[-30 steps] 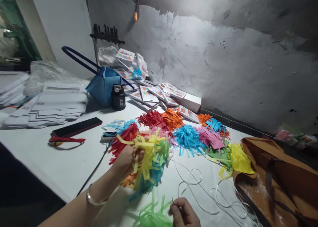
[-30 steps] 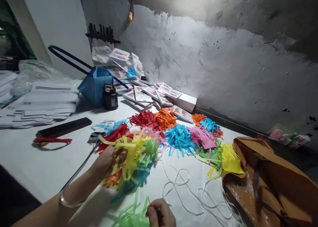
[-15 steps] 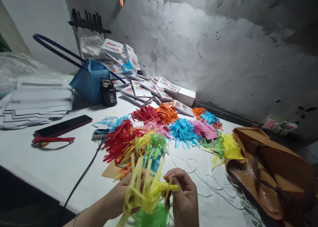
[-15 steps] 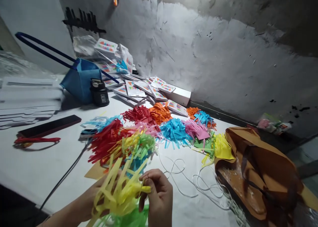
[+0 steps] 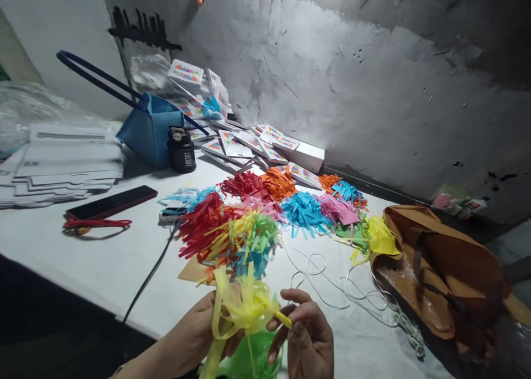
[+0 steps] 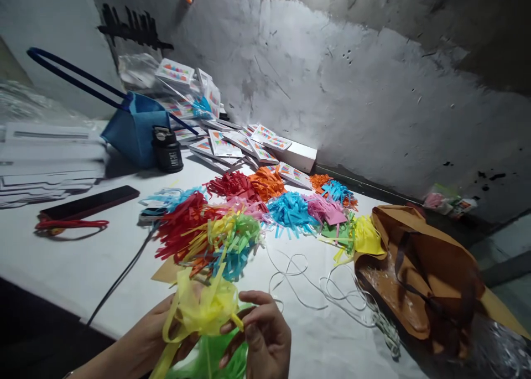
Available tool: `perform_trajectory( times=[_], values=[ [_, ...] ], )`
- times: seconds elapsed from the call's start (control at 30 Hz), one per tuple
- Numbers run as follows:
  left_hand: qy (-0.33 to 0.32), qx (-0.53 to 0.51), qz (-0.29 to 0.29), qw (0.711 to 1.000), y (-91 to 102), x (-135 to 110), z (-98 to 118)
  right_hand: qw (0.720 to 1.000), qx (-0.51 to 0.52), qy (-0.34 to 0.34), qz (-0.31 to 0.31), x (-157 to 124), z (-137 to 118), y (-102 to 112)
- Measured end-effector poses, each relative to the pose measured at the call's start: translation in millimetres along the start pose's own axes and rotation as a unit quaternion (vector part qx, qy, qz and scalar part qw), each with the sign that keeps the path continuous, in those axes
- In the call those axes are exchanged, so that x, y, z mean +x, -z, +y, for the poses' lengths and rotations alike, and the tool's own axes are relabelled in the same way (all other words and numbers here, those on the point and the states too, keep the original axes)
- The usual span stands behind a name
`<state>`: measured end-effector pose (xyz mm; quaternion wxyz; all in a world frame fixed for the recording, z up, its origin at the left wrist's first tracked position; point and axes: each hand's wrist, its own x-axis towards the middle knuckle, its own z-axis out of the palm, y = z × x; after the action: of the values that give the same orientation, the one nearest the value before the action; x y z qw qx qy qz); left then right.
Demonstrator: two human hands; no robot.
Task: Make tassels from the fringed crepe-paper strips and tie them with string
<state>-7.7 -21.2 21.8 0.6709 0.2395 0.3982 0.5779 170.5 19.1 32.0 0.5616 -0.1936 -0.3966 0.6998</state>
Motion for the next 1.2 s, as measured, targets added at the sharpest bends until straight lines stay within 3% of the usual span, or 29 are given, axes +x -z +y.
perform_trajectory(
  times=[0.23,0.33,0.4,0.47,0.57,0.6,0.63,0.7,0.73,0.8,0.87,1.03,1.13,1.2],
  values=[
    [0.023,-0.012,-0.010,1.000,-1.8,-30,-12,1.000,0.011,0.010,0.004,-28,0,-5],
    [0.045,0.055,-0.046,0.996,15.9,-46,-16,0.999,0.008,0.004,0.031,-41,-1,-9],
    [0.029,0.154,-0.048,0.986,33.9,-56,-8,0.999,-0.008,0.002,0.048,-51,-4,-9],
    [-0.045,0.291,0.004,0.956,50.7,-67,6,0.997,-0.047,0.001,0.064,-61,-7,-10],
    [-0.187,0.447,0.128,0.866,58.6,-89,20,0.990,-0.120,-0.013,0.070,-80,-8,-12],
    [-0.229,0.470,0.144,0.840,54.8,-98,20,0.988,-0.139,-0.020,0.064,-88,-7,-14],
    [-0.267,0.484,0.135,0.822,47.9,-106,16,0.986,-0.155,-0.028,0.052,-95,-6,-16],
    [-0.323,0.496,0.044,0.805,27.8,-120,3,0.985,-0.167,-0.044,0.016,-111,-1,-18],
    [-0.325,0.497,-0.025,0.805,16.5,-125,-5,0.985,-0.163,-0.049,-0.002,-118,2,-19],
    [-0.264,0.472,-0.152,0.827,-3.6,-130,-20,0.989,-0.137,-0.056,-0.019,-132,7,-18],
    [-0.184,0.416,-0.214,0.864,-15.5,-131,-33,0.993,-0.098,-0.060,-0.004,-142,12,-15],
    [-0.079,0.234,-0.187,0.951,-9.8,-126,-55,0.992,-0.090,-0.021,0.084,-151,22,-7],
    [-0.030,0.166,-0.097,0.981,-1.1,-121,-65,0.972,-0.168,0.027,0.160,-151,31,0],
    [-0.015,0.138,-0.049,0.989,1.6,-117,-70,0.946,-0.267,0.034,0.179,-153,40,5]
  ],
)
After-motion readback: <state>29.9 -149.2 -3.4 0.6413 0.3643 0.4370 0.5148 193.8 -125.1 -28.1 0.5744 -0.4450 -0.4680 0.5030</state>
